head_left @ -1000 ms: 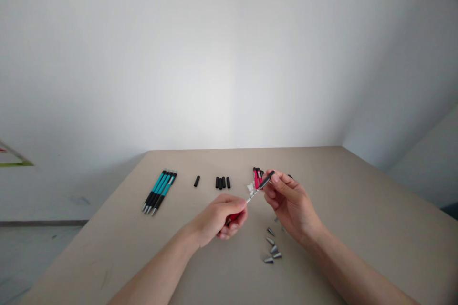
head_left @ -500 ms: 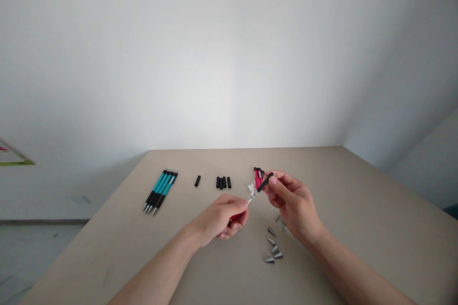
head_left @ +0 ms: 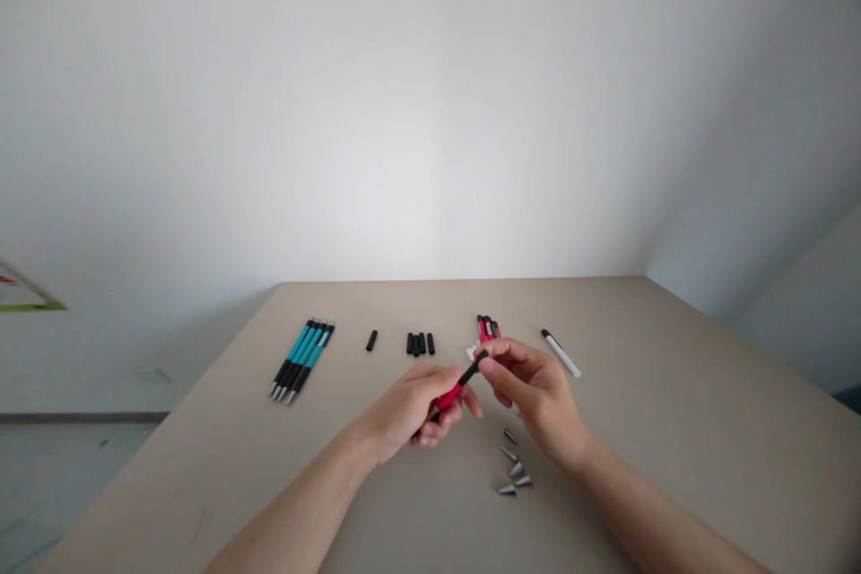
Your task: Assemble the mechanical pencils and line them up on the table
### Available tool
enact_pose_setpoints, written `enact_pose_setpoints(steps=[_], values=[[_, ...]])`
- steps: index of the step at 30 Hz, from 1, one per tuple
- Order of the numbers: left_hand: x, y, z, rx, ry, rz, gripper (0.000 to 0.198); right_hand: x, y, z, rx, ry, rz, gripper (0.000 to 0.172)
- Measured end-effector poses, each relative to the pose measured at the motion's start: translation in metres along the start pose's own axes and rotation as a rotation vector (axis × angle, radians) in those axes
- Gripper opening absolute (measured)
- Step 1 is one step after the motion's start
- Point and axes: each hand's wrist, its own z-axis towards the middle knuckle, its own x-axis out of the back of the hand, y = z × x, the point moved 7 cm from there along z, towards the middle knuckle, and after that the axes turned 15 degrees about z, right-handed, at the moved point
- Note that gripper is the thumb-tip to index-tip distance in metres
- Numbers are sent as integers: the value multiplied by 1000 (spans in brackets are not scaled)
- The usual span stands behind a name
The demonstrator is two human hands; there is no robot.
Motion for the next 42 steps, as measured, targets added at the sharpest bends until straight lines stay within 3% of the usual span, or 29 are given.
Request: enact_pose_setpoints(steps=[8,15,22,29,36,42], values=[[-3,3,0,-98,-42,-63,33,2,0,2,-42,34,17,36],[-3,0,0,-78,-32,-14,27,-1,1,1,-50,-2,43,31],[-2,5,0,-154,-15,-55,24,-1,1,1,-50,-11,42,30],[-1,10,-2,-179,23,59,25,-3,-1,0,-21,-20,73,24],[2,9,1,-182,51,-35,32,-7,1,-1,-25,-97,17,19],[1,9,0,-179,61,-4,25,-13,-6,1,-5,-164,-37,21]])
